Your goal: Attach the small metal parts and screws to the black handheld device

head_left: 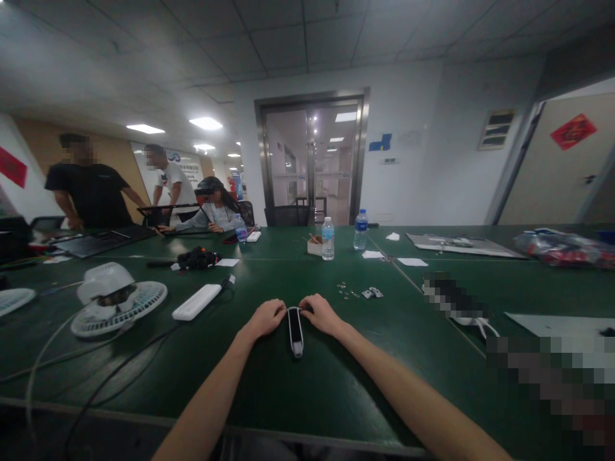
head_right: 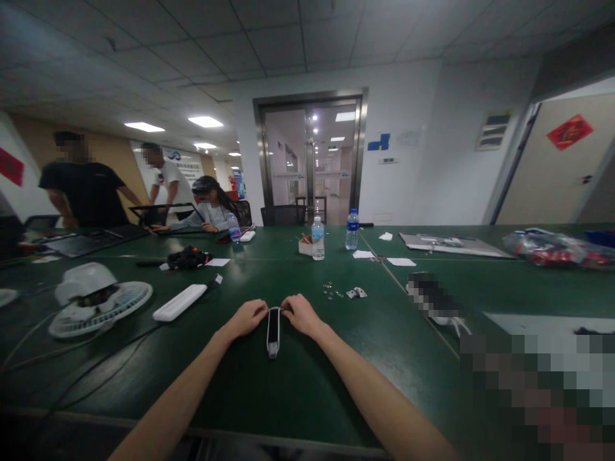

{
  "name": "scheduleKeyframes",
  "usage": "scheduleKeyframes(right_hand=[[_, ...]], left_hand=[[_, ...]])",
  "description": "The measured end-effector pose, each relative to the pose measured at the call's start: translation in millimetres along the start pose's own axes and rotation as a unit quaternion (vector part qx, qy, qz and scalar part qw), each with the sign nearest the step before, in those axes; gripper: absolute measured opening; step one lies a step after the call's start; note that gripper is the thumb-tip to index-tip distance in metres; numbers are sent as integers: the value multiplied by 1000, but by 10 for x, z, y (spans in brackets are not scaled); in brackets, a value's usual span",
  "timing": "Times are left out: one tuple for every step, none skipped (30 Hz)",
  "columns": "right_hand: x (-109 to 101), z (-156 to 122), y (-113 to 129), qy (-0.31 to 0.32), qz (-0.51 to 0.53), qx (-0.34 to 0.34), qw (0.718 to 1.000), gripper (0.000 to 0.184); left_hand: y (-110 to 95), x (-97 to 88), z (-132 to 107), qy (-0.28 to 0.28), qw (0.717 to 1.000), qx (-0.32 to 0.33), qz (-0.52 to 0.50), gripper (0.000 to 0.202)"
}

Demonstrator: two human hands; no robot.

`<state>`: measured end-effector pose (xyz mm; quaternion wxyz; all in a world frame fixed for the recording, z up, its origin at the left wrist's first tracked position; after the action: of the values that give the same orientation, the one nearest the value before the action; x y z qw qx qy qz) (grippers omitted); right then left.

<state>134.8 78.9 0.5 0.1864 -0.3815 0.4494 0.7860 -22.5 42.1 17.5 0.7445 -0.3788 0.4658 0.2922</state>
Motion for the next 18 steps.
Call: scheduleKeyframes(right_hand=[[3,1,0,1,0,0,1000,9],[6,1,1,0,-1,-1,1000,9],[9,-1,4,-1,-1,-2,1000,9],[11,-5,9,-3,-2,-2,1000,10],[11,-11,15,-5,-4,-2,1000,11],[4,-19,23,-8,-9,-2,1000,13],[-9,-29,31,-10,-17,-5,1000,15],[-30,-40,38,-11,-32,-9,999,17],[-64,-50,39,-12,-53,-14,998,19],[-113,-59,28,-14,-78,-19,997,20],[-180,-66,1,-20,-106,-19,994,21],[-267,-70,-49,-31,-135,-10,990,22],[-372,-74,-126,-47,-164,10,985,24],[-494,-81,-228,-70,-192,42,978,25],[-621,-94,-352,-93,-221,86,967,26],[-745,-117,-491,-112,-249,137,952,26],[-857,-148,-631,-126,-275,186,935,26],[-938,-181,-764,-124,-295,227,920,26]], left_hand=[[-1,0,-1,0,1000,1,-1,24],[-2,0,-1,0,1000,2,-1,24],[-3,0,-1,-1,1000,3,-1,24],[-3,-1,-1,-3,1000,4,0,24],[-2,0,-1,-6,1000,5,1,24],[3,2,-1,-9,1000,5,2,24],[10,4,-1,-13,1000,5,2,24],[19,8,-2,-16,1000,3,1,24],[28,10,-4,-19,1000,1,1,24],[36,11,-8,-22,1000,1,2,23],[41,10,-12,-24,1000,1,2,22],[44,6,-17,-27,1000,2,1,21],[45,-1,-24,-29,1000,2,-1,21],[43,-9,-30,-32,999,3,-3,21],[40,-18,-36,-33,999,4,-6,21],[37,-27,-42,-34,999,3,-9,21],[34,-33,-47,-35,999,2,-11,22],[33,-38,-50,-34,999,-1,-12,22]])
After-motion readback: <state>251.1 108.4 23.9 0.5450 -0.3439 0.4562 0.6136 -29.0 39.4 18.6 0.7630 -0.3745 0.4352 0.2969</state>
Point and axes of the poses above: each hand's wrist, its own z-axis towards the middle knuckle, its own x-axis out of the palm, y = z × x, the point moved 5 cm from there along z, towards the middle knuckle, and after that the axes turned 13 degrees about x, right-handed, at the moved point
